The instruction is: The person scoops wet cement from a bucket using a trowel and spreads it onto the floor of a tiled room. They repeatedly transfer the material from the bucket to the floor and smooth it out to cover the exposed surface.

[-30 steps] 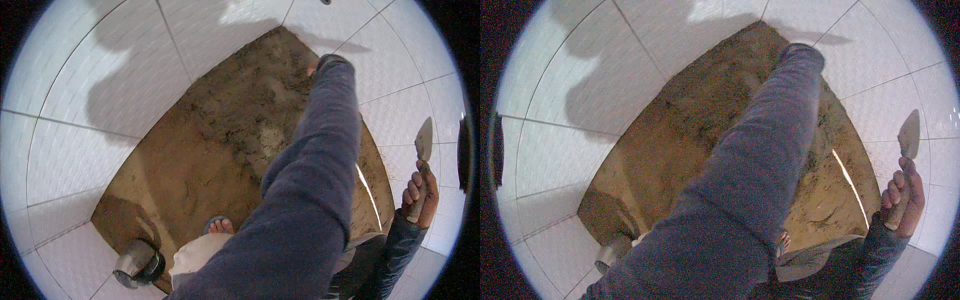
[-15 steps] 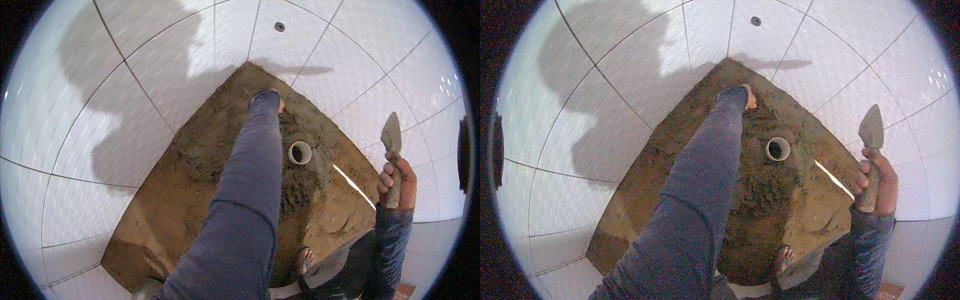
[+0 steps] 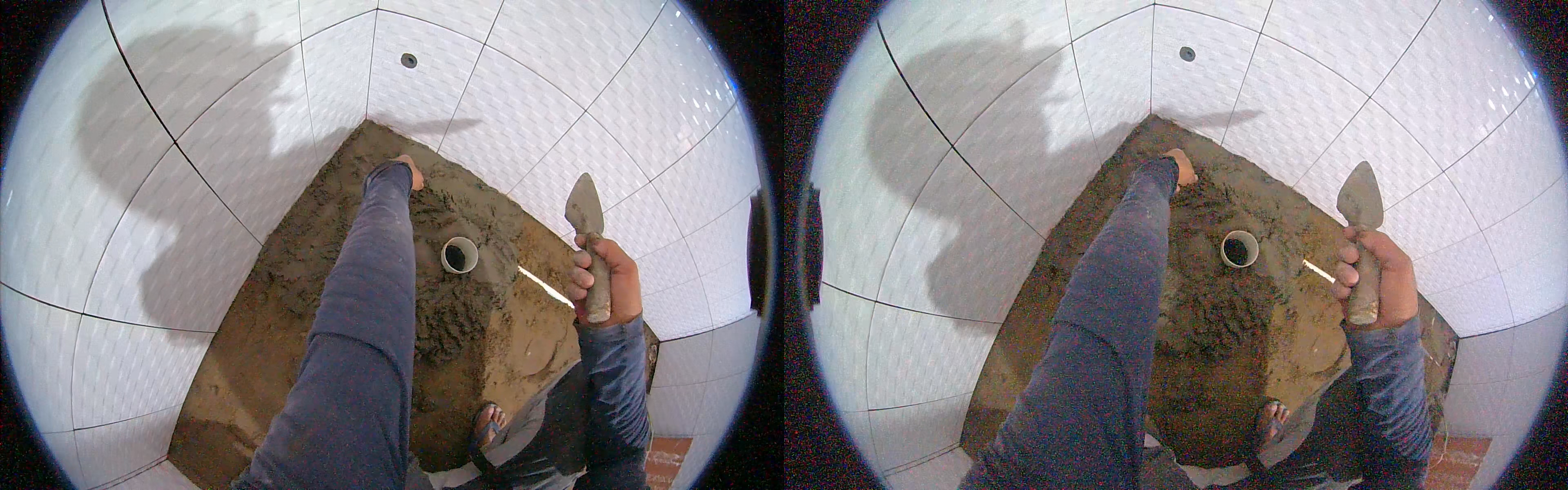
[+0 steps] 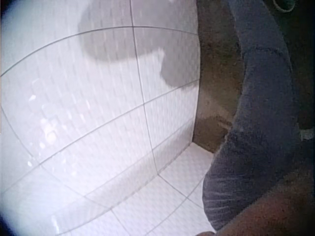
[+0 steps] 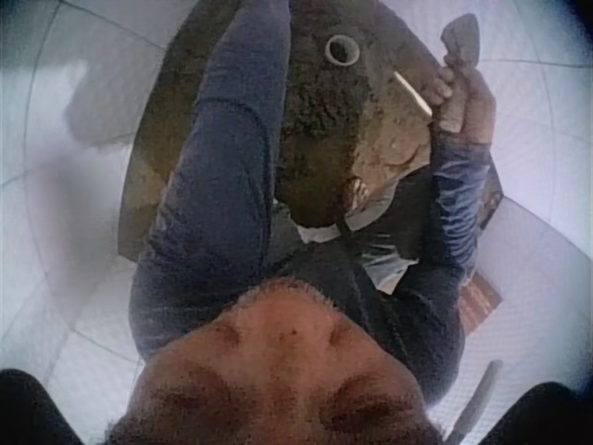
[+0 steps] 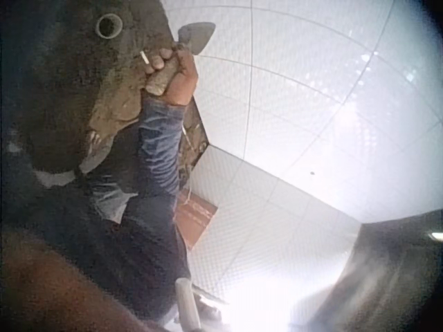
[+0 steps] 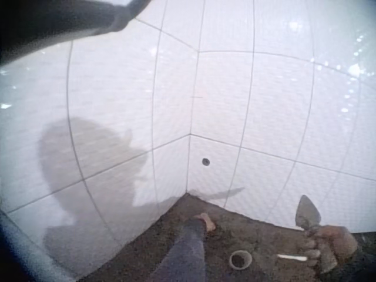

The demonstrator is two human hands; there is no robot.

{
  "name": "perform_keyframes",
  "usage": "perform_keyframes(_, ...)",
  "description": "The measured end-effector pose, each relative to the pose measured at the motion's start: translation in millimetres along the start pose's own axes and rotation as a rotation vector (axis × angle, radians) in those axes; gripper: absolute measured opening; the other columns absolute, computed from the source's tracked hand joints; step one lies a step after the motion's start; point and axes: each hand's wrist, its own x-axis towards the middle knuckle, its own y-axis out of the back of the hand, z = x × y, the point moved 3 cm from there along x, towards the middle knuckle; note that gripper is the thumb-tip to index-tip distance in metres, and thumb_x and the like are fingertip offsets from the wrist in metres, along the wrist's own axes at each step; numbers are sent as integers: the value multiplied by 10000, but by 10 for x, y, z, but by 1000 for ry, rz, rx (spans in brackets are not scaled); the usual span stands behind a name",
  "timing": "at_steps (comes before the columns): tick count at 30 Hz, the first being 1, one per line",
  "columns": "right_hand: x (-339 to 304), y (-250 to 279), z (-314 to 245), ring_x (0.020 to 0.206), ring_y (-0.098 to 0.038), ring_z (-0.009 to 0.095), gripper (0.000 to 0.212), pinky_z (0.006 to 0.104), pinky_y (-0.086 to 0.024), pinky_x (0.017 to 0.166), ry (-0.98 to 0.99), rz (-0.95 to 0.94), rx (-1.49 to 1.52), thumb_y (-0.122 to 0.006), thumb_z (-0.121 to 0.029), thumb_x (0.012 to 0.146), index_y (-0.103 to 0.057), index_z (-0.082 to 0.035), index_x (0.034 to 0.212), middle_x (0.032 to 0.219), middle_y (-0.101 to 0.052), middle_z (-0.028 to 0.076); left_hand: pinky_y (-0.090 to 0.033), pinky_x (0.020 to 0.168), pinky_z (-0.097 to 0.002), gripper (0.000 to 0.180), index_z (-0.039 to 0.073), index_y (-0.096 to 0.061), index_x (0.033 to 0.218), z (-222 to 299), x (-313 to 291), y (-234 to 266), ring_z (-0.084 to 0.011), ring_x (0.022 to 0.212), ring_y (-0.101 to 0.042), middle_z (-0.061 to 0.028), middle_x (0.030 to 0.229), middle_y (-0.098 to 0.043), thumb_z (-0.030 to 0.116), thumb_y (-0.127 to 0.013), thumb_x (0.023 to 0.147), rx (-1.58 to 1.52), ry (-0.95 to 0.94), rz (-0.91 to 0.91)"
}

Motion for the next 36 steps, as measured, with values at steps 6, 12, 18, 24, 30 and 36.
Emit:
perform_keyframes(6,-54,-180,12,520,-498,125,227,290,-433,437,-19,-114,58,-555,-213,922,-531,-53,1082,765,-537,24,-518,925,-432,378,122,-676,1161,-910,684,0,-285,1043,-656,-108,1099,-685,368,-475,955,391,-176,126)
perform_keyframes(12,-36,-54,40,529,-512,148,214,300,-439,446,-26,-27,22,-560,-196,907,-538,-69,1079,768,-575,44,-530,878,-435,360,120,-704,1089,-328,260,-79,-291,973,-677,-90,1025,-710,359,-459,978,333,-207,171)
perform_keyframes(18,-100,-26,71,543,-514,158,242,308,-430,470,-52,1,-18,-532,-192,903,-544,-56,1104,774,-577,43,-537,841,-430,326,149,-714,1065,79,-383,63,-295,921,-682,-71,1006,-714,373,-505,954,199,-210,108)
perform_keyframes(24,-132,-203,117,565,-523,161,265,313,-431,490,-106,-141,34,-549,-209,897,-550,-58,1115,785,-580,38,-504,958,-408,419,115,-663,1202,-669,268,105,-289,1152,-603,-100,1275,-615,367,-651,867,253,-204,54)
perform_keyframes(30,-144,-139,98,571,-524,166,283,311,-426,497,-101,-105,-11,-568,-213,888,-551,-46,1116,781,-574,43,-497,984,-396,449,88,-654,1222,-110,-349,182,-291,1190,-592,-111,1307,-611,352,-667,858,244,-122,25)
perform_keyframes(36,-322,-132,78,555,-521,168,322,321,-427,487,-50,-74,-98,-547,-221,888,-540,-27,1144,778,-572,55,-512,961,-394,393,96,-677,1179,-183,-455,348,-286,1134,-624,-135,1215,-654,350,-635,883,220,-97,97)
